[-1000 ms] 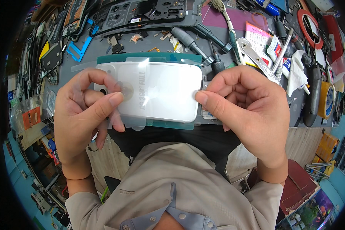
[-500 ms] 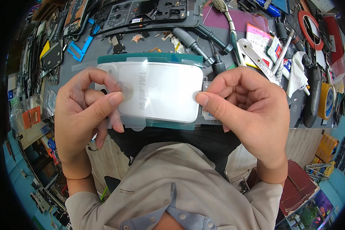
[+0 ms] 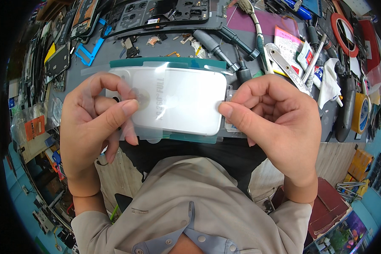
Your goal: The person peels a protective film from its backing and aligns it over the back of a white smartphone. They smooth the film onto the phone's surface, press around the camera module, and continue smoothing to remove air bubbles.
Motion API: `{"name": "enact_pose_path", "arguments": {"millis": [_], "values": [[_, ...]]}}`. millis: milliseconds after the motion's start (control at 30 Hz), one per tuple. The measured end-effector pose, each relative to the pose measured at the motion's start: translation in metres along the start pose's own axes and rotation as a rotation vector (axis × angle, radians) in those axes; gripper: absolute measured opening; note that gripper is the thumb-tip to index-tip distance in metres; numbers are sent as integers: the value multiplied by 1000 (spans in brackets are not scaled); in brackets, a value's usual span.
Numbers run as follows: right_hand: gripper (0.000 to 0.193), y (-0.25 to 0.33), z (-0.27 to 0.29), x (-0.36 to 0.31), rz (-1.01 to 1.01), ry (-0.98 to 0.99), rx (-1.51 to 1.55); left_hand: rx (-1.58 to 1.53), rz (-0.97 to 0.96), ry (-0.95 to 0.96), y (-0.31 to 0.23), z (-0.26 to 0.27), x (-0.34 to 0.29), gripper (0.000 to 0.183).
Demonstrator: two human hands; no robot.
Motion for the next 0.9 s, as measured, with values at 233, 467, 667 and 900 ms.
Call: {"name": "enact_pose_path", "arguments": {"millis": [233, 467, 667, 900], "values": [[20, -1, 0, -1, 7, -4, 9, 22, 19, 29, -3, 3, 2, 20], [19, -1, 0, -1, 29, -11, 8, -42, -23, 25, 4, 5, 1, 19], [19, -4, 1, -1, 31, -9, 27, -13, -19, 38, 2, 4, 1, 19], [19, -3, 1, -1, 26, -11, 33, -11, -1, 35, -1, 2, 2, 19]]}}
Point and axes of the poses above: each hand's wrist, its own x-axis towards the middle knuckle, its own z-axis out of the back of the hand, y = z × x, the point moved 1 cm from there along x, towards the middle knuckle, and after that the axes turned 1 degree about -x, right-handed, at the moved point
